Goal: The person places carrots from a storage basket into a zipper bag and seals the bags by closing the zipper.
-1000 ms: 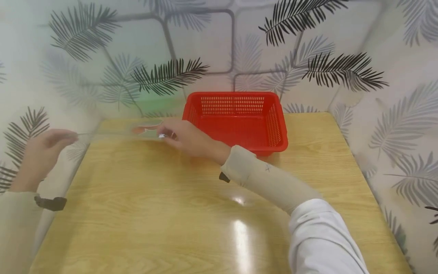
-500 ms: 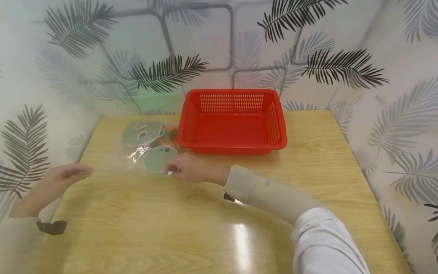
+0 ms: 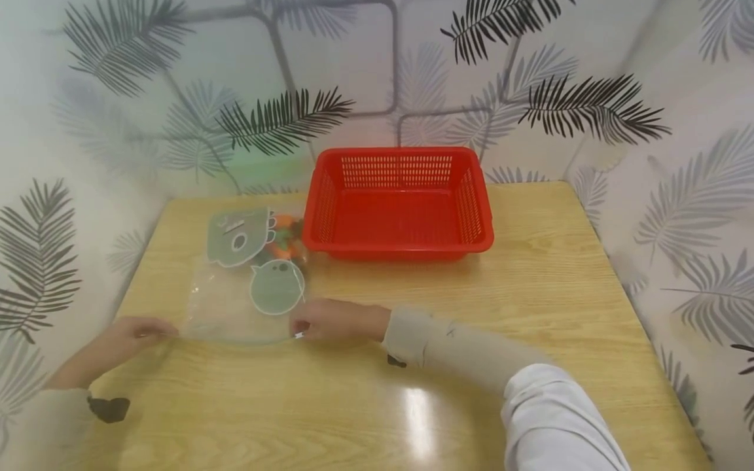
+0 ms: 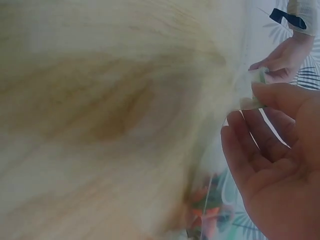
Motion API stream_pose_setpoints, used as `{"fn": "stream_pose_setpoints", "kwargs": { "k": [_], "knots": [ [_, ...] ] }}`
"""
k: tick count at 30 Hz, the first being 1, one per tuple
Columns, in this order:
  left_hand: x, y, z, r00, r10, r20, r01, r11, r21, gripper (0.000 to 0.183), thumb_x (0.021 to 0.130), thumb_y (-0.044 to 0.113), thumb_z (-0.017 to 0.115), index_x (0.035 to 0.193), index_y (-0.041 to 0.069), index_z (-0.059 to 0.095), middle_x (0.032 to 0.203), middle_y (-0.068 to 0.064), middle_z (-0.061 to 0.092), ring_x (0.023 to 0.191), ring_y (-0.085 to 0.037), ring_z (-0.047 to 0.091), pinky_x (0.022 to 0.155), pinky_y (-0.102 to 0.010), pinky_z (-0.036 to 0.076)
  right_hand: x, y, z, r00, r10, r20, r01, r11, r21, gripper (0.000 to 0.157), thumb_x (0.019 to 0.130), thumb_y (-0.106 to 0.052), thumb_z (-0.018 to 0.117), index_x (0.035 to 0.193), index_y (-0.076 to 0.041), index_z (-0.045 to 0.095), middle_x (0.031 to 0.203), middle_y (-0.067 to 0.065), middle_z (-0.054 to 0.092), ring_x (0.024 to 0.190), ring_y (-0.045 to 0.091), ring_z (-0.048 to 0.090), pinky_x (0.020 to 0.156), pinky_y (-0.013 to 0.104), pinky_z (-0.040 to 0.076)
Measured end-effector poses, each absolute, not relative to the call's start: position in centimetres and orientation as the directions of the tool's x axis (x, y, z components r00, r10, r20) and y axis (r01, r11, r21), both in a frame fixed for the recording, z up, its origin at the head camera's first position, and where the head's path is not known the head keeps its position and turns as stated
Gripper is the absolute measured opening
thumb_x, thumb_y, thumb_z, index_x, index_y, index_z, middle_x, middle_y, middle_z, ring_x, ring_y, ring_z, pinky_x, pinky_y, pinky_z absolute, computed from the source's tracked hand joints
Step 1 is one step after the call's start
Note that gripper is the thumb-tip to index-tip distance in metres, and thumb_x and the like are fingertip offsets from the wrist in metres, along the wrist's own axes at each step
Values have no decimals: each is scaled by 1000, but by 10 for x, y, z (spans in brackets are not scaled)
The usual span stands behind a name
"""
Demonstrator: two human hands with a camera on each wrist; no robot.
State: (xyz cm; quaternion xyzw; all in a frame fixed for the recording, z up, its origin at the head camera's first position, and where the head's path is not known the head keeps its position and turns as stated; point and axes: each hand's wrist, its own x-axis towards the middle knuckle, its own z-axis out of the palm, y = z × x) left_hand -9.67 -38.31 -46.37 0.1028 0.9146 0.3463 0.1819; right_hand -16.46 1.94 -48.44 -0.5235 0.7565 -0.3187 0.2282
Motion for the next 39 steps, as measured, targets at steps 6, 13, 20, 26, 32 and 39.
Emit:
{"fn": "stream_pose_setpoints", "kwargs": {
  "k": [6, 13, 20, 26, 32, 39],
  "knots": [
    [-94, -380, -472, -917, 294, -268, 70, 783, 618, 22, 92, -4, 47, 100, 1, 67, 109, -19, 62, 108, -41, 51, 84, -50, 44, -157, 14, -494, -336, -941, -32, -679, 266, -685, 16, 91, -13, 59, 106, -14, 64, 101, -10, 60, 97, 3, 53, 89, 16, 41],
    [-90, -362, -475, -902, 338, -267, 103, 772, 627, 21, 94, -1, 45, 103, -5, 64, 106, -20, 62, 105, -43, 53, 86, -52, 44, -150, 20, -503, -304, -952, -47, -763, 273, -586, 12, 92, -18, 59, 102, -15, 65, 93, -11, 58, 91, 4, 51, 87, 16, 41],
    [-102, -325, -480, -933, 313, -175, 146, 778, 611, 21, 92, -2, 47, 105, -3, 64, 110, -22, 59, 100, -37, 54, 81, -50, 45, -144, 21, -506, -230, -973, 7, -848, 197, -492, 16, 92, -15, 57, 104, -14, 67, 98, -7, 61, 96, 7, 52, 91, 17, 38],
    [-112, -287, -490, -942, 326, -84, 188, 718, 670, 20, 93, 1, 49, 108, 0, 63, 110, -15, 61, 101, -31, 56, 83, -46, 47, -136, 29, -503, -273, -962, -11, -858, 248, -450, 18, 94, -19, 53, 108, -16, 65, 103, -7, 60, 101, 7, 51, 92, 16, 38],
    [-120, -257, -496, -943, 331, 45, 249, 609, 753, 24, 95, 2, 49, 116, 2, 59, 114, -13, 60, 103, -30, 56, 81, -42, 50, -134, 58, -501, -444, -896, 26, -804, 385, -454, 20, 95, -18, 51, 109, -18, 64, 107, -8, 59, 102, 6, 52, 90, 19, 42],
    [-123, -242, -496, -920, 287, 266, 391, 637, 664, 31, 92, 3, 54, 123, 0, 51, 121, -20, 51, 109, -36, 45, 88, -52, 40, -146, 101, -488, -562, -798, 218, -805, 466, -367, 19, 92, -15, 55, 106, -12, 66, 105, -4, 62, 99, 13, 56, 88, 28, 46]
  ]
}}
